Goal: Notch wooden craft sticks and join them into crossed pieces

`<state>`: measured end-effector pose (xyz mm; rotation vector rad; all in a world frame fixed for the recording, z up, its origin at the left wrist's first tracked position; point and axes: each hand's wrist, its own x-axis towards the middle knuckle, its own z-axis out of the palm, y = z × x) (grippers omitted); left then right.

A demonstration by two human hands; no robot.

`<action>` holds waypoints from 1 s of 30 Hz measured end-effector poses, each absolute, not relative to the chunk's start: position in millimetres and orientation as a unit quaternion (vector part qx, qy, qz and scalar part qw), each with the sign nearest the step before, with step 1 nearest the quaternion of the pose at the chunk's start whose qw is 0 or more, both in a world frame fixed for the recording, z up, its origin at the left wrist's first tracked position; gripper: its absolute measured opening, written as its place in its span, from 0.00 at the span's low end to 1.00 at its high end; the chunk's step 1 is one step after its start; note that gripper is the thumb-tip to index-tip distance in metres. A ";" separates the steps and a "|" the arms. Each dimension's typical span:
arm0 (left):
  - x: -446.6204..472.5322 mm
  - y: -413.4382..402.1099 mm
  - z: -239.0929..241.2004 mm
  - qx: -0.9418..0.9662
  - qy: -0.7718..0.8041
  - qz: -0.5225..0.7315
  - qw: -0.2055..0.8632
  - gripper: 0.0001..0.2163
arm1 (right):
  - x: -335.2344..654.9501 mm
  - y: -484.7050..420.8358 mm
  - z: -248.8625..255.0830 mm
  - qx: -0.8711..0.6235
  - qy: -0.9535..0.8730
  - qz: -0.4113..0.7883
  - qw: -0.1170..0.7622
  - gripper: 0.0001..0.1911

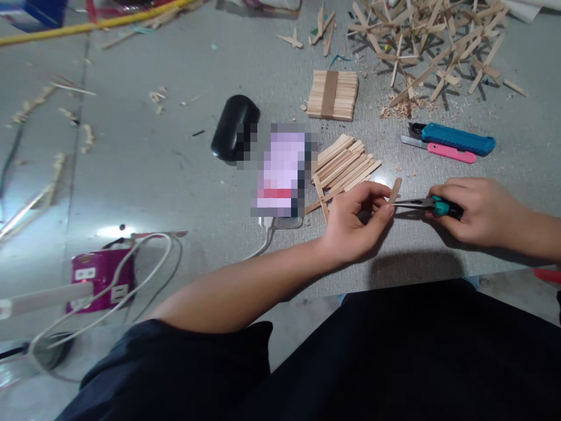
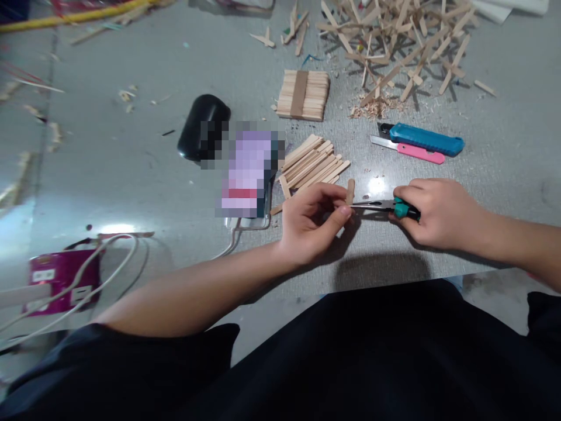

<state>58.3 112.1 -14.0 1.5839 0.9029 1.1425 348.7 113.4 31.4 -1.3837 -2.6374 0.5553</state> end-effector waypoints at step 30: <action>62.9 103.7 -9.5 0.623 0.366 0.422 0.547 0.05 | 346.9 124.1 50.9 -0.461 -0.817 0.345 0.033 0.12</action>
